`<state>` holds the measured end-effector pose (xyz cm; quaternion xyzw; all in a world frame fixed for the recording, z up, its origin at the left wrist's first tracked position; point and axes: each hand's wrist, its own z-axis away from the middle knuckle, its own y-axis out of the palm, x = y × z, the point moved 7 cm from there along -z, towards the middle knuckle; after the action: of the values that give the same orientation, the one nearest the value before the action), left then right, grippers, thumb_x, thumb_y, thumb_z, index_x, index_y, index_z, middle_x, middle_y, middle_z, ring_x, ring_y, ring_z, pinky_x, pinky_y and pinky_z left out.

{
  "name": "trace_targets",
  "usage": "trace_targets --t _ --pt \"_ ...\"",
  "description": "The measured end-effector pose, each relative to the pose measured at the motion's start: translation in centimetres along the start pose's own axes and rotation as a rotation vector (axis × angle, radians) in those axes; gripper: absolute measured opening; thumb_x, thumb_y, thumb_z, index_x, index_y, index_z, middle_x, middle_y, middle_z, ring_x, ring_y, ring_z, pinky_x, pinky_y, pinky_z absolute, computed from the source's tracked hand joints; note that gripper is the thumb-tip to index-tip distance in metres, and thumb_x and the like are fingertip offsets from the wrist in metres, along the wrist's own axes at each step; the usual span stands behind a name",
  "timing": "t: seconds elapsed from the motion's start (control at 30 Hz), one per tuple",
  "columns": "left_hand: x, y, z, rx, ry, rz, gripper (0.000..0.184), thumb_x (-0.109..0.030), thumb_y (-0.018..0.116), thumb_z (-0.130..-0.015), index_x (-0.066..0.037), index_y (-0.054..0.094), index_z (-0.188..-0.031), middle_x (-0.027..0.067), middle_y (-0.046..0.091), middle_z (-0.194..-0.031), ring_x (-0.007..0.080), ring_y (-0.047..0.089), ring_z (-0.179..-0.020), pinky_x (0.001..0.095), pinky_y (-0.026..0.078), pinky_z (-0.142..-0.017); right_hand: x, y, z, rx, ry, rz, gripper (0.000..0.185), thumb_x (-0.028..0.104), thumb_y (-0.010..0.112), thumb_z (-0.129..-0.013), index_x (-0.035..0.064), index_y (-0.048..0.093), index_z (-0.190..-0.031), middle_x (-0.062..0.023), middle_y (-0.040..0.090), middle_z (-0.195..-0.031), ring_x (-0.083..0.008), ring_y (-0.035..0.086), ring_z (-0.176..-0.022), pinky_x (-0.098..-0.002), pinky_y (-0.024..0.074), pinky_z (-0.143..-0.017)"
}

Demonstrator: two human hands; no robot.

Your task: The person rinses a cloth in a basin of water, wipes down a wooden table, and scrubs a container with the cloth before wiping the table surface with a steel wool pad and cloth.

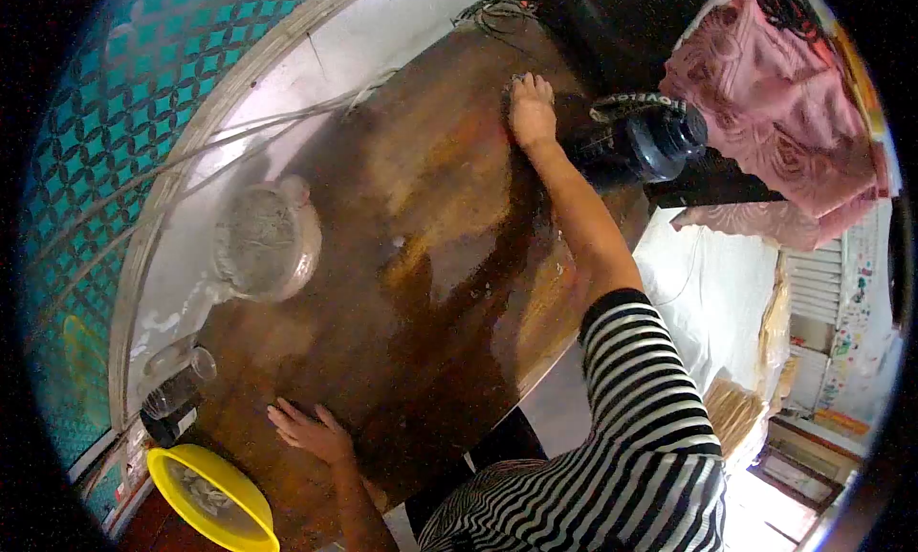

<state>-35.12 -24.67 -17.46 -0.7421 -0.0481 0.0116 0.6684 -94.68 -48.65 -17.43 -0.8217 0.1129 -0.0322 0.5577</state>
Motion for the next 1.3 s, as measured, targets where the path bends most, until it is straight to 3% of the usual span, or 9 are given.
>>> trace_targets --t 0.2,0.43,0.7,0.83,0.9,0.97,1.07,1.13,1.3 --pt "0.9 1.1 0.1 0.039 -0.056 -0.020 0.063 -0.037 0.043 -0.093 -0.004 0.027 -0.144 0.0203 0.019 -0.150 0.0370 0.019 -0.138 0.0528 0.018 -0.111 2.4 -5.9 14.1 -0.015 -0.054 -0.145 0.043 0.004 0.052 -0.080 -0.0049 0.048 -0.123 -0.0257 0.046 -0.131 -0.0433 0.038 -0.126 -0.0503 0.0285 -0.108" --pt "0.7 1.2 0.7 0.020 -0.022 0.022 0.063 -0.038 0.041 -0.093 -0.005 0.027 -0.144 0.0201 0.018 -0.151 0.0365 0.018 -0.139 0.0524 0.017 -0.111 -0.9 1.1 -2.2 -0.104 0.152 0.012 0.024 0.009 0.048 -0.083 -0.0003 0.058 -0.103 -0.0186 0.056 -0.098 -0.0367 0.053 -0.098 -0.0435 0.0418 -0.088" --pt "0.4 0.6 -0.3 0.114 -0.085 -0.051 0.064 -0.029 0.049 -0.090 -0.004 0.026 -0.144 0.0201 0.018 -0.151 0.0363 0.018 -0.139 0.0510 0.015 -0.112 5.4 -4.3 10.4 0.109 -0.313 -0.059 0.041 0.010 0.044 -0.089 0.0058 0.048 -0.130 -0.0196 0.042 -0.139 -0.0356 0.039 -0.129 -0.0455 0.0291 -0.109" --pt "0.9 1.2 0.3 0.041 -0.029 0.020 0.066 -0.026 0.052 -0.089 -0.004 0.025 -0.144 0.0207 0.017 -0.151 0.0368 0.017 -0.139 0.0508 0.015 -0.112 2.4 1.2 -2.0 0.081 0.164 -0.111 0.032 0.008 0.046 -0.086 0.0012 0.055 -0.117 -0.0194 0.051 -0.127 -0.0369 0.048 -0.116 -0.0436 0.0384 -0.098" --pt "0.7 1.0 0.3 -0.005 -0.009 0.029 0.065 -0.027 0.051 -0.089 -0.003 0.025 -0.144 0.0210 0.017 -0.151 0.0371 0.017 -0.139 0.0505 0.015 -0.112 8.9 1.3 0.7 -0.089 -0.093 0.036 0.036 0.007 0.049 -0.084 0.0028 0.055 -0.119 -0.0187 0.049 -0.131 -0.0367 0.045 -0.121 -0.0444 0.0351 -0.102" --pt "0.7 1.0 0.2 0.076 -0.061 -0.009 0.065 -0.027 0.051 -0.089 -0.003 0.025 -0.144 0.0212 0.017 -0.151 0.0373 0.017 -0.139 0.0506 0.015 -0.112 12.5 -3.7 6.2 0.117 -0.192 -0.316 0.042 0.006 0.047 -0.084 0.0056 0.052 -0.125 -0.0177 0.045 -0.137 -0.0358 0.042 -0.126 -0.0459 0.0298 -0.107" --pt "0.6 1.1 0.0 0.109 -0.081 -0.050 0.065 -0.028 0.050 -0.089 -0.003 0.025 -0.144 0.0213 0.016 -0.151 0.0375 0.017 -0.139 0.0507 0.016 -0.112 8.1 -5.2 9.7 0.270 -0.330 -0.153 0.042 0.006 0.044 -0.086 0.0071 0.050 -0.128 -0.0175 0.042 -0.139 -0.0364 0.040 -0.128 -0.0469 0.0279 -0.108" --pt "0.9 0.9 0.3 0.097 -0.051 -0.040 0.065 -0.029 0.050 -0.090 -0.003 0.025 -0.144 0.0214 0.016 -0.151 0.0376 0.017 -0.139 0.0509 0.016 -0.112 2.8 -1.9 5.9 -0.008 -0.190 -0.080 0.041 0.009 0.044 -0.088 0.0073 0.050 -0.129 -0.0173 0.043 -0.139 -0.0382 0.040 -0.127 -0.0465 0.0300 -0.107" --pt "1.1 1.2 0.3 0.064 -0.035 0.001 0.066 -0.031 0.048 -0.090 -0.002 0.024 -0.144 0.0219 0.016 -0.151 0.0378 0.016 -0.139 0.0510 0.015 -0.112 4.6 -0.4 1.6 0.162 0.002 -0.131 0.036 0.011 0.044 -0.090 0.0054 0.052 -0.125 -0.0182 0.048 -0.133 -0.0387 0.041 -0.125 -0.0443 0.0343 -0.104"
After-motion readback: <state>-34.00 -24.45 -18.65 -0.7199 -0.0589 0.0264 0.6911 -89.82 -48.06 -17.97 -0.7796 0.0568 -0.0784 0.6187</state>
